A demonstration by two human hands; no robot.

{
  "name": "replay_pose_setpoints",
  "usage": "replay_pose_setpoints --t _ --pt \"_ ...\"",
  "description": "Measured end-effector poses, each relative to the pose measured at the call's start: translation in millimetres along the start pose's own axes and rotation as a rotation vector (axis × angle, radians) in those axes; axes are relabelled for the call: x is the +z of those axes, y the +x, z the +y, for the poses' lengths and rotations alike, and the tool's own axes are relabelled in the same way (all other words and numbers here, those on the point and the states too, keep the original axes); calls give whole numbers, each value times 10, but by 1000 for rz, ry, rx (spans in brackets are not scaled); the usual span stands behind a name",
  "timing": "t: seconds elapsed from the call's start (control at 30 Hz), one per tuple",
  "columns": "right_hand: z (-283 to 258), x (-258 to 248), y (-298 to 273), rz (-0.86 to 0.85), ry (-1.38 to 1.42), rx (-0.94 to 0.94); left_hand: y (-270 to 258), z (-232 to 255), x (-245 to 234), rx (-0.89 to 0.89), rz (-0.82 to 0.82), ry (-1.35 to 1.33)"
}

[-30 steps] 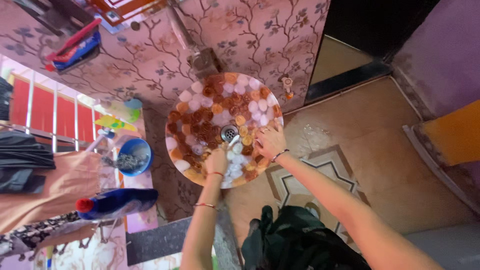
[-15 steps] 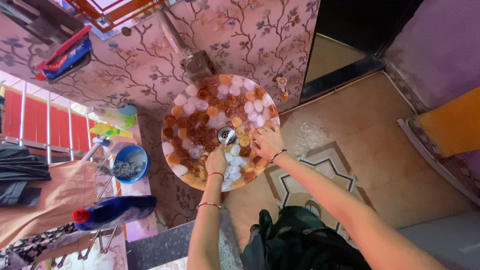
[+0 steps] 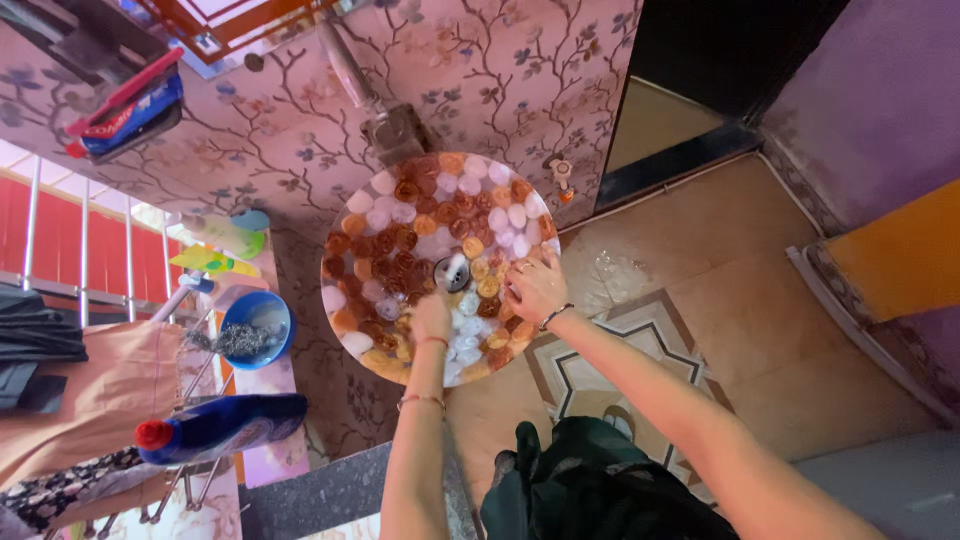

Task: The person cleans a decorative sink basin by first rinsing a steel wool pad, then applying liquid detergent from a blue bottle. They scrub the basin with a toothbrush and the steel wool pad, repeatedly rinsing the tools and the basin under running water.

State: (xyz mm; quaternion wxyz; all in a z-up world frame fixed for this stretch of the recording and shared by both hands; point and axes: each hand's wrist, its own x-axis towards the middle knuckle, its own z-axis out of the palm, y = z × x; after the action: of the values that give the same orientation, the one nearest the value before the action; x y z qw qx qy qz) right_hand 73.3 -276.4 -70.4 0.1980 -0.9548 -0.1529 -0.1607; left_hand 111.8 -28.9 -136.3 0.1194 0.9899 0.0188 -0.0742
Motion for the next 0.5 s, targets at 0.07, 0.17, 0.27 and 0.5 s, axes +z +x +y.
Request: replay_pose_setpoints --t 0.07,0.17,0.27,0.5 --pt "4 -17 -7 -4 -4 2 44 -57 103 -44 -12 -36" --pt "22 -45 22 4 -27 -19 150 -127 236 -25 -47 58" --pt "-30 -39 -17 4 -33 -18 100 -212 291 -53 21 -17" --pt "-42 -10 -73 20 24 -21 -138 -38 72 -12 14 -57"
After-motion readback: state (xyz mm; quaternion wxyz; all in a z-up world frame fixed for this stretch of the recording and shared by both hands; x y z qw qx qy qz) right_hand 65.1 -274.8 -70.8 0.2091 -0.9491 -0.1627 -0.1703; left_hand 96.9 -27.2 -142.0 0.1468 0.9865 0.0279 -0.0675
